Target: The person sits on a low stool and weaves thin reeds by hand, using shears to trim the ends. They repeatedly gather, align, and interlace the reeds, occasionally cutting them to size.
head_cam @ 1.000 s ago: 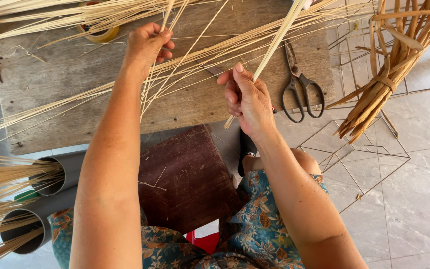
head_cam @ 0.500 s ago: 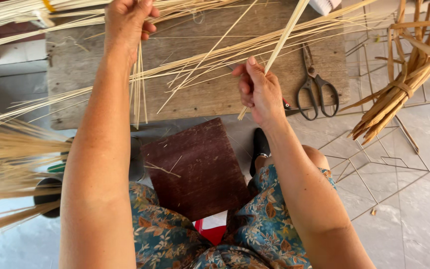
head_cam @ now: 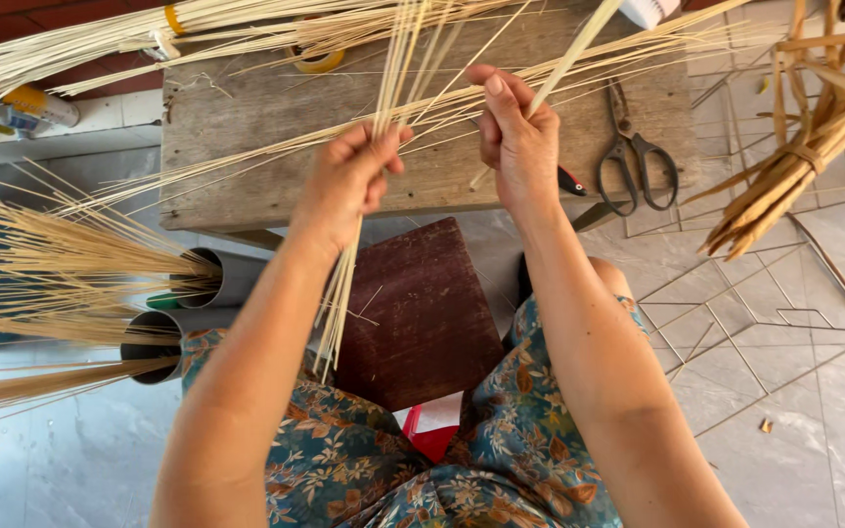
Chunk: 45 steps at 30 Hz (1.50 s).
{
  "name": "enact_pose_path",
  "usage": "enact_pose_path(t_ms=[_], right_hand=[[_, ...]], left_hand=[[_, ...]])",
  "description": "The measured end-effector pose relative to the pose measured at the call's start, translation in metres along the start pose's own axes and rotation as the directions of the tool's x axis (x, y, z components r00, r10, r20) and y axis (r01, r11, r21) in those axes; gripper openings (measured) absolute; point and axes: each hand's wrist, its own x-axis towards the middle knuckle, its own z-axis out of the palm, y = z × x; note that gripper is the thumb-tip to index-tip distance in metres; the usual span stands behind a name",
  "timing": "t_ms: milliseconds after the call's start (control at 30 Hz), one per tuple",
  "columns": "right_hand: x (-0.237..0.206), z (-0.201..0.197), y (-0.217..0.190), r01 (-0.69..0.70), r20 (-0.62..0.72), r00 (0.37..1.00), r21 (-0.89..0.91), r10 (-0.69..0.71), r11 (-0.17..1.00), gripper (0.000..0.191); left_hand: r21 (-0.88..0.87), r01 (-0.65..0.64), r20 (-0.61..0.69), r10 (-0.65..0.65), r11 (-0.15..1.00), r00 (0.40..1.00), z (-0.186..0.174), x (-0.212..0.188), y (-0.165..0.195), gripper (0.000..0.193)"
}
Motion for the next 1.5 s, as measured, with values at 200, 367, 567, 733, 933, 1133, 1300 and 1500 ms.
enact_pose_path(t_ms=[200, 367, 567, 733, 933, 1133, 1300, 1500], right_hand=[[0.004, 0.001, 0.005, -0.083, -0.054, 0.995, -0.069, 0.079, 0.994, 0.02], [0.005, -0.007, 0.016, -0.124, -0.063, 0.991, -0.143, 0.116, 0.982, 0.015], [0.02, -0.024, 0.024, -0.106, -0.232, 0.972, -0.252, 0.046, 0.962, 0.009], [0.038, -0.076, -0.016, 0.035, -0.43, 0.89, -0.267, -0.152, 0.963, 0.01], [0.056, -0.13, -0.043, 0.049, -0.47, 0.852, -0.365, -0.23, 0.93, 0.017], [0.077, -0.134, -0.026, -0.042, -0.485, 0.846, -0.475, -0.222, 0.879, 0.012], [0.063, -0.082, -0.012, -0.087, -0.442, 0.876, -0.537, -0.193, 0.839, 0.025], [-0.015, 0.009, 0.044, -0.354, -0.072, 0.889, -0.734, 0.452, 0.579, 0.032]], left_hand=[[-0.175, 0.07, 0.057, -0.061, 0.982, 0.997, 0.018, -0.024, -0.048, 0.028], [-0.154, 0.037, 0.023, -0.034, 0.987, 0.999, 0.014, -0.03, -0.069, 0.031], [-0.105, 0.038, -0.075, -0.046, 0.994, 0.996, -0.006, -0.025, -0.101, 0.033], [-0.094, 0.057, -0.209, -0.076, 0.994, 0.975, -0.04, -0.015, -0.119, 0.032], [-0.062, -0.191, -0.409, 0.149, 0.98, 0.9, -0.086, -0.03, -0.095, 0.033], [-0.105, -0.333, -0.472, 0.247, 0.937, 0.846, -0.071, -0.053, -0.071, 0.036], [-0.116, -0.405, -0.404, 0.33, 0.907, 0.853, -0.054, -0.054, -0.069, 0.039], [-0.13, -0.459, -0.337, 0.397, 0.879, 0.854, -0.042, -0.048, -0.077, 0.041]])
